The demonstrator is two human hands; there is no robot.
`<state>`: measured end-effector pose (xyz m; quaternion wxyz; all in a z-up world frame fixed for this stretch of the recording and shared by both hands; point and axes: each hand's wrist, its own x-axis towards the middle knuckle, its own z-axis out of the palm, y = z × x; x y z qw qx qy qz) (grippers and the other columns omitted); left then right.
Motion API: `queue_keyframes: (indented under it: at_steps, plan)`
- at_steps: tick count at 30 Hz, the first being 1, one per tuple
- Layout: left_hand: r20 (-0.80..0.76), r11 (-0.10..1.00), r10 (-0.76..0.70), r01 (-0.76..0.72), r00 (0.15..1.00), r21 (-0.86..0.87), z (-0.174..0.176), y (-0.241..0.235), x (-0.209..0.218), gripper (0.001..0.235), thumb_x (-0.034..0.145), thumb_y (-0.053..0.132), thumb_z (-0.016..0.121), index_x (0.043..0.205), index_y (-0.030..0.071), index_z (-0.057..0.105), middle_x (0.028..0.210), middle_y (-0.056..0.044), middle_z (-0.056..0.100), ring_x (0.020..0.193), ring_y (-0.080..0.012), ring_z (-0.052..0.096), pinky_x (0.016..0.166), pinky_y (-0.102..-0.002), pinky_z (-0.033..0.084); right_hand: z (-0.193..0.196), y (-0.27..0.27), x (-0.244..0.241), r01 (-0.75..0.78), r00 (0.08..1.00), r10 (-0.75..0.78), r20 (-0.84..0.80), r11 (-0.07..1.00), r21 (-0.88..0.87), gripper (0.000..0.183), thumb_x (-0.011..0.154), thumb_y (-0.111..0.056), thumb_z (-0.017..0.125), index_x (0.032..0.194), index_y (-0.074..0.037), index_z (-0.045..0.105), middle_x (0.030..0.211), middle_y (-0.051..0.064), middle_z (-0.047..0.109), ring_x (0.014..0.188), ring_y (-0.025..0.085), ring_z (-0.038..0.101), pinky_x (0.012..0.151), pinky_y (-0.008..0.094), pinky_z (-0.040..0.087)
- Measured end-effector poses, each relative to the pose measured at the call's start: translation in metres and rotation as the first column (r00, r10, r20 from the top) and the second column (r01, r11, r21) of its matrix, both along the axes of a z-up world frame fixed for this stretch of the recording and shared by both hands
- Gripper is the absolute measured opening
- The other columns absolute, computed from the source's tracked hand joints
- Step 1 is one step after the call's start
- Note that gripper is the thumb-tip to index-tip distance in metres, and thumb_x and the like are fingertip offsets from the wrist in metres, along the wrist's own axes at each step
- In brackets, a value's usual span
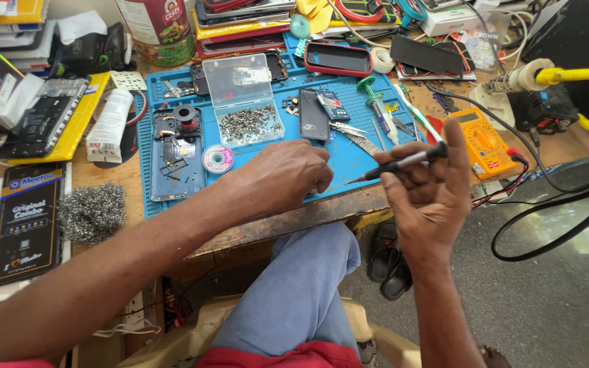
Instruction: The person disassembles a mobile phone using a screwdriver and a metal pry tool, removes the battery and internal components, and then reassembles the phone by placing the keypad and casing back together.
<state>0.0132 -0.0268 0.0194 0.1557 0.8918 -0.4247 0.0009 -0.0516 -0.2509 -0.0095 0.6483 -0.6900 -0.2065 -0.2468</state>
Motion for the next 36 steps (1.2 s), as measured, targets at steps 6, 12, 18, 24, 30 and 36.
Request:
queue_keyframes:
  at_steps: [6, 12, 18, 24, 30, 36]
  plan:
    - [0.146, 0.992, -0.067, 0.05, 0.987, 0.116, -0.018, -0.012, 0.009, 0.01, 0.081, 0.003, 0.067, 0.089, -0.002, 0.067, 0.091, -0.017, 0.064, 0.09, -0.0338, 0.063, 0.077, -0.045, 0.054, -0.006, -0.015, -0.008, 0.039, 0.999, -0.04, 0.001, 0.996, 0.075, 0.085, 0.104, 0.021, 0.062, 0.168, -0.011, 0.017, 0.13, 0.017, 0.061, 0.121, 0.025, 0.071, 0.107, 0.035, 0.061]
    - [0.127, 0.989, -0.043, 0.025, 0.991, 0.144, -0.027, -0.007, 0.009, 0.012, 0.086, 0.001, 0.062, 0.096, -0.005, 0.064, 0.094, -0.02, 0.062, 0.091, -0.0343, 0.062, 0.08, -0.044, 0.054, -0.011, -0.024, -0.009, 0.048, 0.999, -0.047, -0.01, 0.996, 0.081, 0.085, 0.104, 0.021, 0.063, 0.169, -0.011, 0.017, 0.132, 0.018, 0.061, 0.122, 0.027, 0.07, 0.108, 0.035, 0.06]
    - [-0.045, 0.995, -0.088, 0.086, 0.995, -0.054, -0.001, 0.007, 0.009, 0.02, 0.082, -0.002, 0.064, 0.099, 0.007, 0.07, 0.094, -0.011, 0.066, 0.094, -0.032, 0.066, 0.079, -0.046, 0.052, -0.01, -0.024, -0.009, 0.039, 0.999, -0.037, -0.023, 0.994, 0.101, 0.086, 0.102, 0.02, 0.063, 0.168, -0.011, 0.017, 0.131, 0.018, 0.06, 0.121, 0.027, 0.071, 0.105, 0.036, 0.061]
    - [-0.108, 0.996, -0.081, 0.086, 0.991, 0.035, 0.014, 0.007, 0.005, 0.007, 0.087, 0.009, 0.068, 0.09, 0.012, 0.074, 0.088, -0.007, 0.066, 0.085, -0.0257, 0.069, 0.07, -0.044, 0.053, -0.009, -0.019, -0.009, 0.044, 0.999, -0.043, -0.032, 0.998, 0.048, 0.086, 0.103, 0.019, 0.062, 0.168, -0.012, 0.016, 0.13, 0.018, 0.061, 0.122, 0.027, 0.071, 0.104, 0.037, 0.064]
    - [-0.162, 0.978, -0.105, 0.131, 0.981, 0.163, 0.017, -0.004, 0.017, 0.01, 0.09, 0.006, 0.063, 0.089, 0.009, 0.073, 0.088, -0.008, 0.067, 0.089, -0.0267, 0.068, 0.076, -0.045, 0.053, -0.011, -0.016, -0.009, 0.049, 0.998, -0.048, -0.027, 0.998, 0.05, 0.086, 0.103, 0.019, 0.063, 0.168, -0.011, 0.016, 0.13, 0.019, 0.061, 0.121, 0.027, 0.071, 0.104, 0.036, 0.063]
    - [-0.078, 0.938, -0.106, 0.126, 0.991, 0.324, 0.0, -0.018, 0.019, 0.013, 0.091, 0.006, 0.058, 0.093, -0.002, 0.067, 0.092, -0.017, 0.062, 0.09, -0.0323, 0.063, 0.082, -0.045, 0.053, -0.01, -0.021, -0.01, 0.045, 0.999, -0.044, -0.028, 0.997, 0.064, 0.085, 0.104, 0.019, 0.063, 0.168, -0.011, 0.016, 0.132, 0.019, 0.06, 0.123, 0.027, 0.071, 0.106, 0.036, 0.062]
